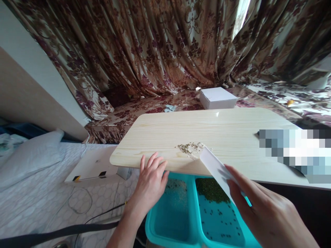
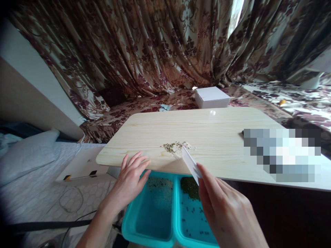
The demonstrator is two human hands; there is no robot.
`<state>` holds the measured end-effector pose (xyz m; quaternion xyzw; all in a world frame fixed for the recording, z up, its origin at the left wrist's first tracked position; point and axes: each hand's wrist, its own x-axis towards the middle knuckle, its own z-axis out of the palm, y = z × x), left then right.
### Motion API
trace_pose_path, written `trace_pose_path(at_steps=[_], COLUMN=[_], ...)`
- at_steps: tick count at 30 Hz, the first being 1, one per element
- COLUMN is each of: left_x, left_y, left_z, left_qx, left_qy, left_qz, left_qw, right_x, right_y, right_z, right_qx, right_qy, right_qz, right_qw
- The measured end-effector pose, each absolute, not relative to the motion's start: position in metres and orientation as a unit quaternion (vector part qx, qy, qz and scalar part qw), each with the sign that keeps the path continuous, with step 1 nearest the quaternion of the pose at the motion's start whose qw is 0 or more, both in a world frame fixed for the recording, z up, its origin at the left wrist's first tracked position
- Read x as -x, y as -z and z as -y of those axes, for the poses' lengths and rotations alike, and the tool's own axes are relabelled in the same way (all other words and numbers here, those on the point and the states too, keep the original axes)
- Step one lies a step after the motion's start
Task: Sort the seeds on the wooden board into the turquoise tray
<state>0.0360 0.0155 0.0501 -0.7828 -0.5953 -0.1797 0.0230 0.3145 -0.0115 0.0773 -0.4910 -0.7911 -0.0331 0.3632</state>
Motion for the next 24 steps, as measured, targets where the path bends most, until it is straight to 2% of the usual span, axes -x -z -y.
trace_pose_path(at_steps=[11, 24], left_x=[-0.035, -0.035], left_y=[-0.050, -0.051], left_z=[-0.016, -0.015], left_qx=[0.784, 0.786], left_qy=[0.164, 0.164], left_qz=[0.598, 0.596], left_qw=[0.022, 0.025], right_x=[-0.280, -0.306], right_y=[-0.082, -0.091], right_z=[-0.001, 0.014], right_qx=[0.468, 0.462], right_qy=[0.091, 0.066], right_qz=[0.805, 0.811], right_qw=[0.352, 0.353])
